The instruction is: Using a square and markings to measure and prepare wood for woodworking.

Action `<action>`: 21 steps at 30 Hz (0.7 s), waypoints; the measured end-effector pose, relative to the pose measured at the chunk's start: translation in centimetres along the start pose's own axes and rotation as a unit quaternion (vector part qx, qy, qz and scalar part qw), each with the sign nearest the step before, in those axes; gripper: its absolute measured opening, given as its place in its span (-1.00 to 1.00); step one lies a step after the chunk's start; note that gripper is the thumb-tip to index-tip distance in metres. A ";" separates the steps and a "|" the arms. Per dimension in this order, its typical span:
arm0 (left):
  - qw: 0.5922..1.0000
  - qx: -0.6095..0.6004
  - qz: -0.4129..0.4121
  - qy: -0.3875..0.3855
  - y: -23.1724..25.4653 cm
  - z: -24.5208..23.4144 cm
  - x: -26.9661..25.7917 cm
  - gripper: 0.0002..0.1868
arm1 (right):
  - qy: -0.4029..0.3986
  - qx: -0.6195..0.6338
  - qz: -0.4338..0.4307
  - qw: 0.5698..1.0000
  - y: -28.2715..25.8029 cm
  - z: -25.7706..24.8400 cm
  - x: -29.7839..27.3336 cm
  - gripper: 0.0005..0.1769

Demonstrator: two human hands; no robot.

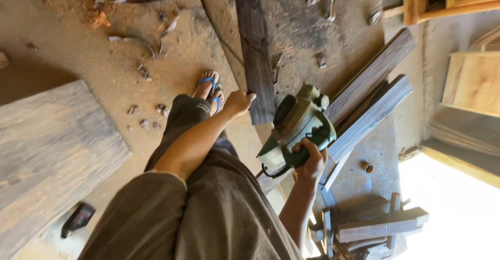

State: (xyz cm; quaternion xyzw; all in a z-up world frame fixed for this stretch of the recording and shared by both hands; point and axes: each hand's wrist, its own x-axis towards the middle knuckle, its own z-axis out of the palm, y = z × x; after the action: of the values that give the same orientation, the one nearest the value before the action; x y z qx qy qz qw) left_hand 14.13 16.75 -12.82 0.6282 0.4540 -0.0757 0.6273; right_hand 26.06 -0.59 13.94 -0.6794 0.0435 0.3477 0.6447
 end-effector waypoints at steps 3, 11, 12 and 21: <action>0.998 0.040 -0.009 0.038 0.4 -0.8 0.7 -0.30 | 0.023 0.042 0.025 0.999 -0.7 -0.7 0.3 -0.55; 0.988 -0.116 -0.011 -0.100 5.1 -7.6 -3.6 -0.49 | 0.004 -0.174 -0.062 0.983 -2.5 -0.3 -1.0 -0.54; 0.987 -0.108 -0.011 -0.115 4.1 -7.1 -3.5 -0.49 | 0.020 -0.170 -0.060 0.983 -2.5 0.0 -1.6 -0.54; 0.988 -0.045 0.039 -0.145 4.4 -1.2 -1.6 -0.43 | 0.075 -0.062 0.019 0.995 -3.9 -0.3 -5.4 -0.55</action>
State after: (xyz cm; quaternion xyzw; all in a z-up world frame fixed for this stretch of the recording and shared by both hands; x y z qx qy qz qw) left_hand 15.55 17.91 -8.34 0.5989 0.3366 -0.1211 0.7165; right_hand 24.11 -2.34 20.04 -0.7414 0.0835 0.3101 0.5893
